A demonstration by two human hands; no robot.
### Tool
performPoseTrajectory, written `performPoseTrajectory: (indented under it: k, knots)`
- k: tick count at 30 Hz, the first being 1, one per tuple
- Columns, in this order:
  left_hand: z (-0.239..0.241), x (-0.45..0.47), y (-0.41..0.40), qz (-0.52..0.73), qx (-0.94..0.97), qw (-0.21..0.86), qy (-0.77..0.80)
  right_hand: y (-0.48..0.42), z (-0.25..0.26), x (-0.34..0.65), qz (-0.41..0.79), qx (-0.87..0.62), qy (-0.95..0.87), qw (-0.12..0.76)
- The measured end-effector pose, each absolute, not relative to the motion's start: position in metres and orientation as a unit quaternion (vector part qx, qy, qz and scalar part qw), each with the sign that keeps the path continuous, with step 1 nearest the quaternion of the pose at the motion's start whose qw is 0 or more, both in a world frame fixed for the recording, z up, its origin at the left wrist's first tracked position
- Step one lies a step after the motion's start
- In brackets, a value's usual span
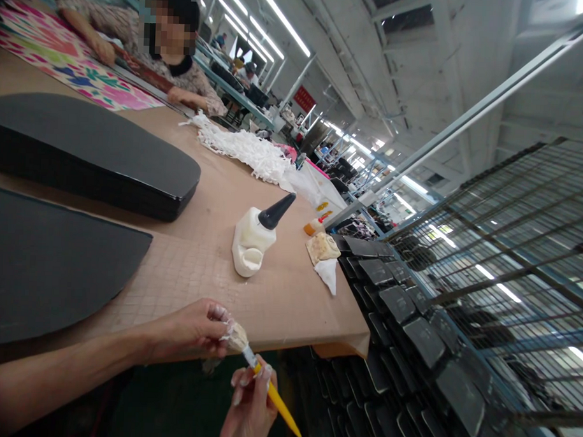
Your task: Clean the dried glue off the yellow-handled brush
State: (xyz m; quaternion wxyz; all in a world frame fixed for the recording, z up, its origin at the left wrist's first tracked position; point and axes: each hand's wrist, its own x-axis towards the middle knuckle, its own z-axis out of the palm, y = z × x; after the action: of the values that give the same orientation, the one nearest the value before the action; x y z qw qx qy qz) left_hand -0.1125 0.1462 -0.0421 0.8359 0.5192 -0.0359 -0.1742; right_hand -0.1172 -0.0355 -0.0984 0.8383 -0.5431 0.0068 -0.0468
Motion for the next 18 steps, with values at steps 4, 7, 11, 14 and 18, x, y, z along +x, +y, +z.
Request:
performPoseTrajectory:
  k: [4, 7, 11, 14, 18]
  knots:
    - [-0.043, -0.114, 0.149, -0.175, 0.549, 0.816, -0.051, -0.031, -0.091, -0.117, -0.078, -0.548, 0.035, 0.832]
    - [-0.044, -0.113, 0.151, -0.158, 0.585, 0.792, -0.079, -0.022, -0.084, -0.118, -0.093, -0.532, 0.049, 0.840]
    - [-0.053, -0.108, 0.149, -0.065, 0.723, 0.684, -0.072, -0.011, -0.080, -0.121, -0.136, -0.533, 0.078, 0.831]
    - [-0.061, -0.102, 0.150, 0.011, 0.798, 0.601, -0.038, -0.011, -0.076, -0.124, -0.156, -0.522, 0.133, 0.828]
    - [-0.064, -0.102, 0.159, 0.056, 0.803, 0.593, -0.023, -0.019, -0.071, -0.123, -0.164, -0.490, 0.170, 0.839]
